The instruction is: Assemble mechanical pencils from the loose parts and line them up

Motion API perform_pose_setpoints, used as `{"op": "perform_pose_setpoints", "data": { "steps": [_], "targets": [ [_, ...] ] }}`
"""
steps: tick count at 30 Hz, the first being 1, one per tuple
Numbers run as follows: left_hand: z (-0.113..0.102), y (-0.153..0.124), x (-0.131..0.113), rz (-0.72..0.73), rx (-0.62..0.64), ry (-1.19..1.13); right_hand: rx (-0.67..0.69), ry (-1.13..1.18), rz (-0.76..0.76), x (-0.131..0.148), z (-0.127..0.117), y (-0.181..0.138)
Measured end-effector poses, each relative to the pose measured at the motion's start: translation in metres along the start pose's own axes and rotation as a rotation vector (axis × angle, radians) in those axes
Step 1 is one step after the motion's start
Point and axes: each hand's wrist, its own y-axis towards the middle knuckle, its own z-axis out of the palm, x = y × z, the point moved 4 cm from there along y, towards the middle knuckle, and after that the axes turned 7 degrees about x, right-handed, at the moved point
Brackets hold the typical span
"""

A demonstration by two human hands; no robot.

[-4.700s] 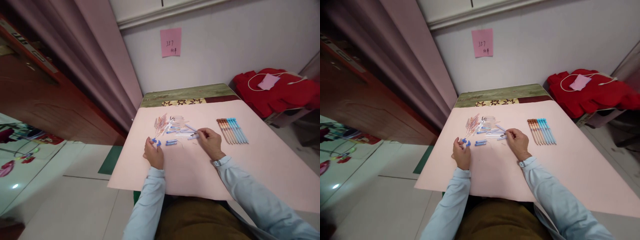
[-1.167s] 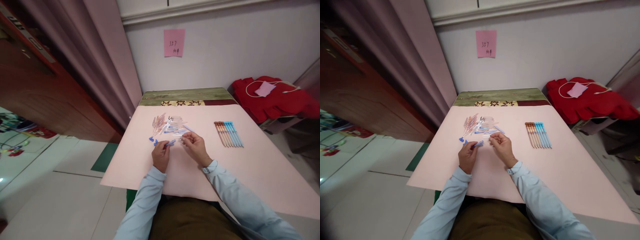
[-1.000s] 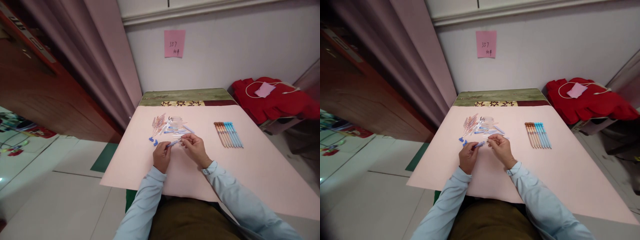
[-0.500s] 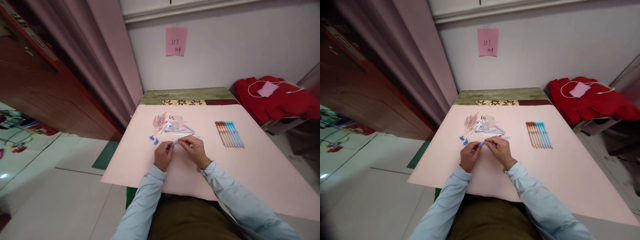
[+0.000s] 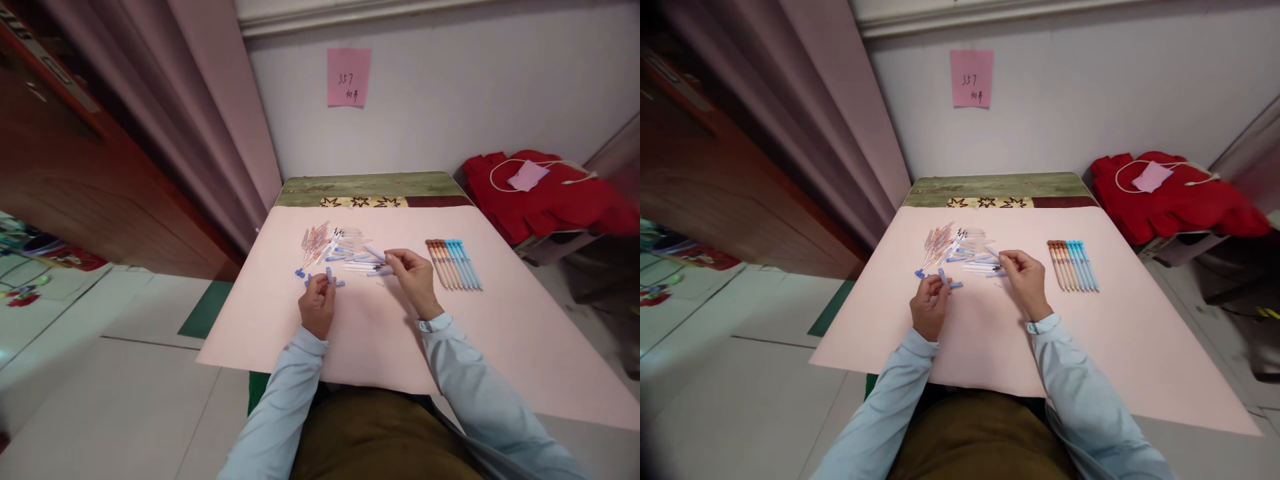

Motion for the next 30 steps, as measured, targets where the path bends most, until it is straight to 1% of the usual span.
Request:
{"op": "perform_pose_setpoints", "data": {
  "steps": [2,4,6,10,15,18,20,21,23,25,27,30],
  "targets": [
    [-0.003,0.000,-0.004,0.025,-0.044,0.029,0.151,-0.104,0.073,-0.005,-0.002,0.003],
    [-0.005,0.000,-0.006,0.045,-0.072,0.044,0.314,-0.257,0.129,-0.008,-0.001,0.002],
    [-0.005,0.000,-0.004,0.049,-0.072,0.034,0.399,-0.401,0.143,-0.009,-0.002,0.001],
    [-0.004,0.001,0.004,0.062,-0.063,0.051,0.441,-0.600,0.133,-0.008,-0.004,0.001],
    [-0.004,0.005,0.007,0.075,-0.026,0.138,0.523,-0.800,0.077,-0.005,0.003,-0.002],
    [-0.003,0.006,0.005,0.121,0.018,0.169,0.498,-0.841,0.027,-0.001,0.007,-0.003],
    [-0.001,0.006,0.003,0.153,0.043,0.189,0.439,-0.774,0.014,0.000,0.008,-0.003],
    [0.000,0.006,0.003,0.167,0.055,0.196,0.407,-0.691,0.017,0.001,0.009,-0.004],
    [0.002,0.005,0.002,0.193,0.079,0.205,0.372,-0.431,0.052,0.002,0.013,-0.005],
    [0.004,0.004,0.000,0.216,0.102,0.212,0.369,-0.132,0.112,0.004,0.020,-0.009],
    [0.005,0.003,-0.002,0.232,0.125,0.227,0.385,0.107,0.163,0.007,0.028,-0.012],
    [0.006,0.003,-0.004,0.242,0.144,0.257,0.398,0.292,0.188,0.012,0.038,-0.017]
  ]
}}
